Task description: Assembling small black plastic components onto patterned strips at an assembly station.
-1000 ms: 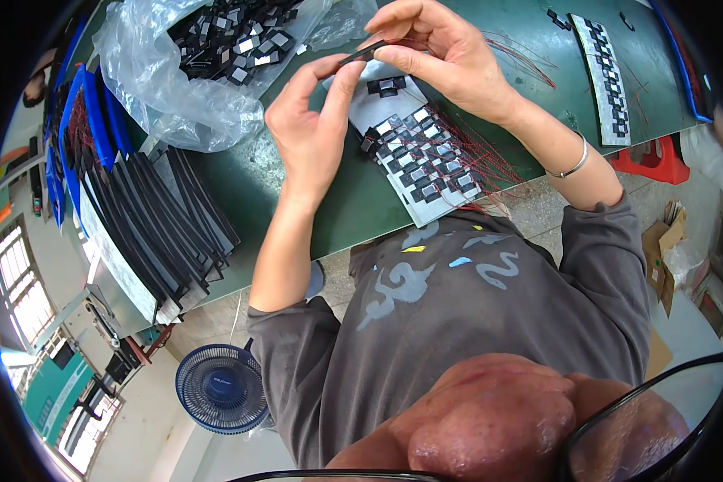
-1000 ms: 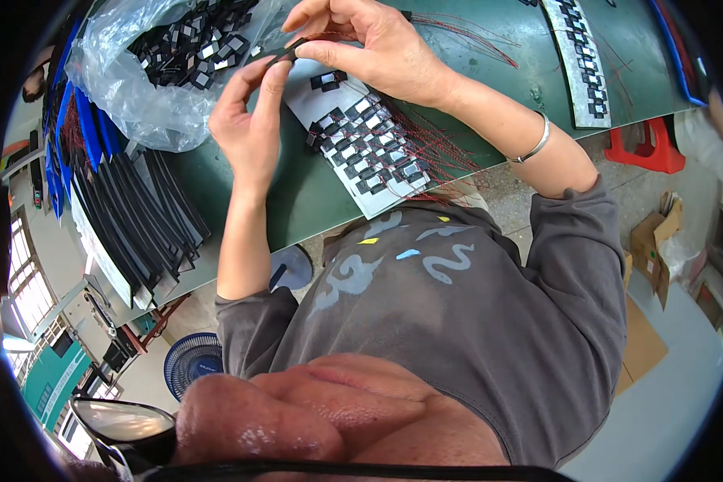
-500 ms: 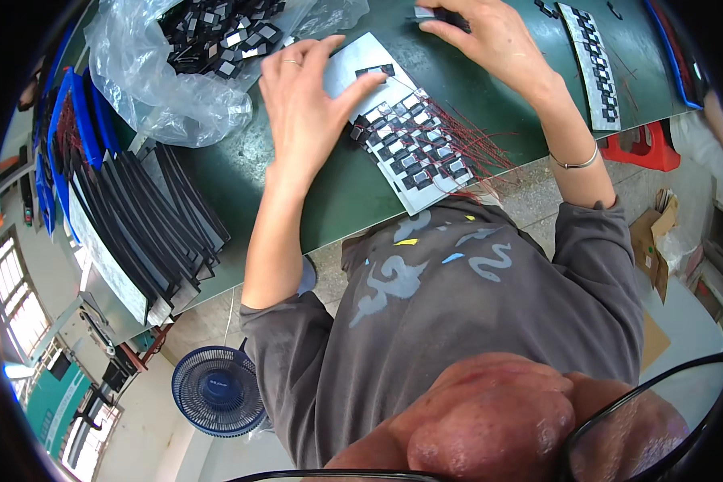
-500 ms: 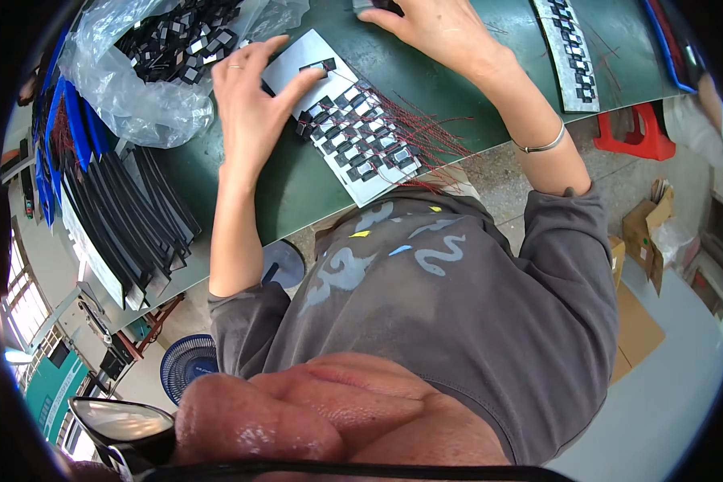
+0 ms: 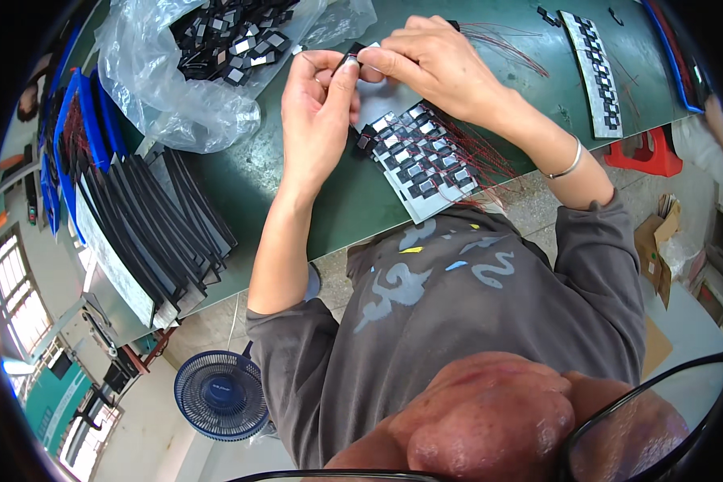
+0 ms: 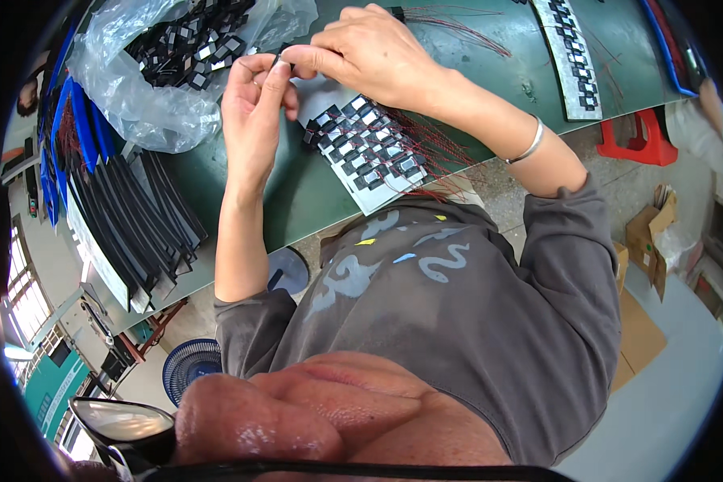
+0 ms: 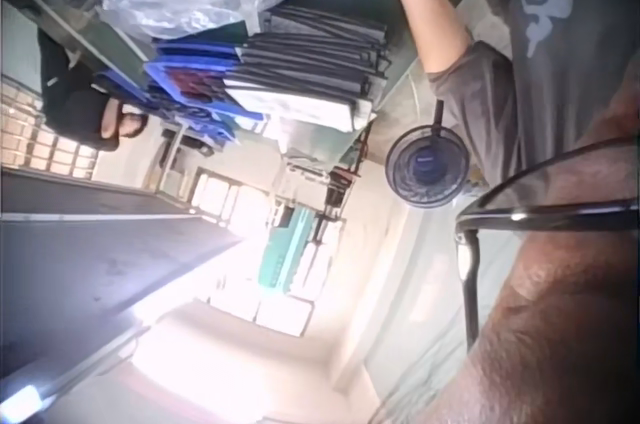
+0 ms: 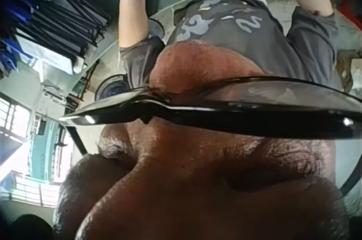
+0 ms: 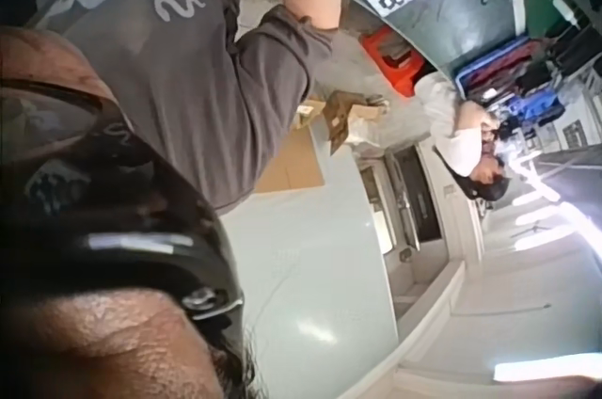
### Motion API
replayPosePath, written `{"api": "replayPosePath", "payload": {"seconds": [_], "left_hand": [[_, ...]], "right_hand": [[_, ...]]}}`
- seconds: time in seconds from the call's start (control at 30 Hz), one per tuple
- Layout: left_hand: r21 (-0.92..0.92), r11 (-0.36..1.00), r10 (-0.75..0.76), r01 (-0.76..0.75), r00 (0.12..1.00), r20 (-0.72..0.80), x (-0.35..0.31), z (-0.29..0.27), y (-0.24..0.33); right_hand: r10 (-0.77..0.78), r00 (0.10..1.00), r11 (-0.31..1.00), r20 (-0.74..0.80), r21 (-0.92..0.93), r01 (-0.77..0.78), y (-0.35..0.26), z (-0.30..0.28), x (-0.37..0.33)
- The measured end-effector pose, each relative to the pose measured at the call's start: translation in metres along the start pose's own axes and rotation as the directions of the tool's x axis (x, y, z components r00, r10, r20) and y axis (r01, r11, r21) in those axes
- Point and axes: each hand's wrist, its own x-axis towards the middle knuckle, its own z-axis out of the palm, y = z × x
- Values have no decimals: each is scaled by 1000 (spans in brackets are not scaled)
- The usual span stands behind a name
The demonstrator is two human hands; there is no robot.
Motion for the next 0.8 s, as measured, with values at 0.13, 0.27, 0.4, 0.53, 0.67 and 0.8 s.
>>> {"api": "replayPosePath", "payload": {"seconds": [0.13, 0.27, 0.4, 0.53, 0.67, 0.8], "left_hand": [[-1, 997, -79, 79, 991, 112, -3, -1, 6], [18, 976, -219, 219, 961, 171, -7, -4, 7], [140, 976, -192, 170, 966, 170, -9, 0, 7], [81, 979, -196, 185, 967, 163, -10, 4, 9], [23, 976, -219, 218, 966, 140, -7, 2, 5], [-35, 950, -302, 309, 944, 129, -7, 1, 11]], "right_hand": [[-112, 979, 994, -173, -10, 112, 6, 3, 3], [-132, 989, 976, -65, 166, 141, 6, -13, 4], [-254, 957, 933, -142, 223, 281, 15, -6, 5], [-129, 989, 947, -66, 288, 143, 6, -10, 2], [-172, 978, 942, -114, 272, 198, 10, -6, -1], [-157, 979, 951, -127, 246, 185, 7, -8, -1]]}}
